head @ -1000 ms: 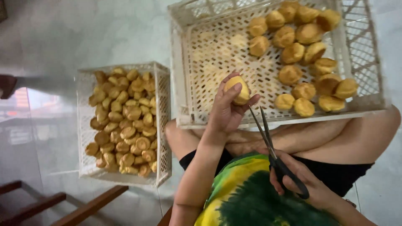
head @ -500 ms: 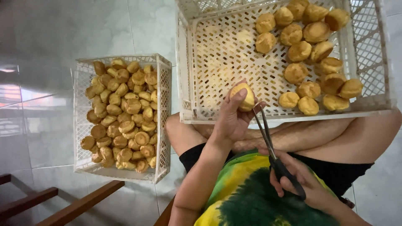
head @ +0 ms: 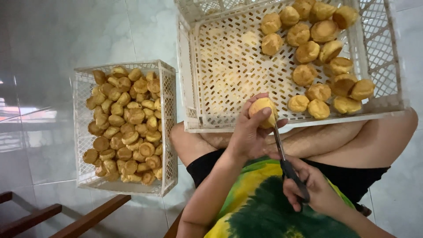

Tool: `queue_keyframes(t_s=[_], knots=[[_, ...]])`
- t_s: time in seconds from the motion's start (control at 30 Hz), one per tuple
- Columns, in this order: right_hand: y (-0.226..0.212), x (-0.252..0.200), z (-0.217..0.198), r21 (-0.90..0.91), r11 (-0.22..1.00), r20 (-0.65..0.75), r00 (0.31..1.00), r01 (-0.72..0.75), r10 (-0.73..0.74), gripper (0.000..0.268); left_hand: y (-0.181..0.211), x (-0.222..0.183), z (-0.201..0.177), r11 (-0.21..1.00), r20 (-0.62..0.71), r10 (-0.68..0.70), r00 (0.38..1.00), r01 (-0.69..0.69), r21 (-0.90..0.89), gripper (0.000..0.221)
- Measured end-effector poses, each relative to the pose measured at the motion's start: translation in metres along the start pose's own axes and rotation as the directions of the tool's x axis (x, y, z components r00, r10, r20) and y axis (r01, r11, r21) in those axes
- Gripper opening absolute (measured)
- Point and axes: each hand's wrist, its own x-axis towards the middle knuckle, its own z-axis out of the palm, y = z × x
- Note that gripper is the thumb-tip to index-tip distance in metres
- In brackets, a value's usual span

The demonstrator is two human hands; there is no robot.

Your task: Trimming or cutting small baked goods using scissors while sitting on the floor.

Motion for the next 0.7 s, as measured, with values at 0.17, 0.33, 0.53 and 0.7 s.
queue_keyframes(t_s=[0.17,0.33,0.53,0.7], knots=[[-0.004,-0.006,-0.005,0.209,0.968,0.274,0.941,0.142,-0.197,0.099,0.024,0.008,-0.013,0.833,0.273,0.061,0.96,-0.2,0.516,0.062],[-0.004,-0.009,-0.007,0.134,0.984,0.317,0.936,0.118,-0.155,0.101,0.047,0.008,-0.012,0.833,0.22,0.085,0.972,-0.191,0.519,0.061],[-0.015,-0.01,-0.003,0.171,0.977,0.298,0.938,0.131,-0.178,0.1,0.059,-0.004,-0.001,0.503,0.353,0.0,0.936,-0.305,0.809,0.059],[-0.02,-0.014,-0.002,0.23,0.969,0.289,0.944,0.093,-0.159,0.101,0.07,-0.009,-0.002,0.445,0.411,-0.123,0.903,-0.32,0.837,0.066]])
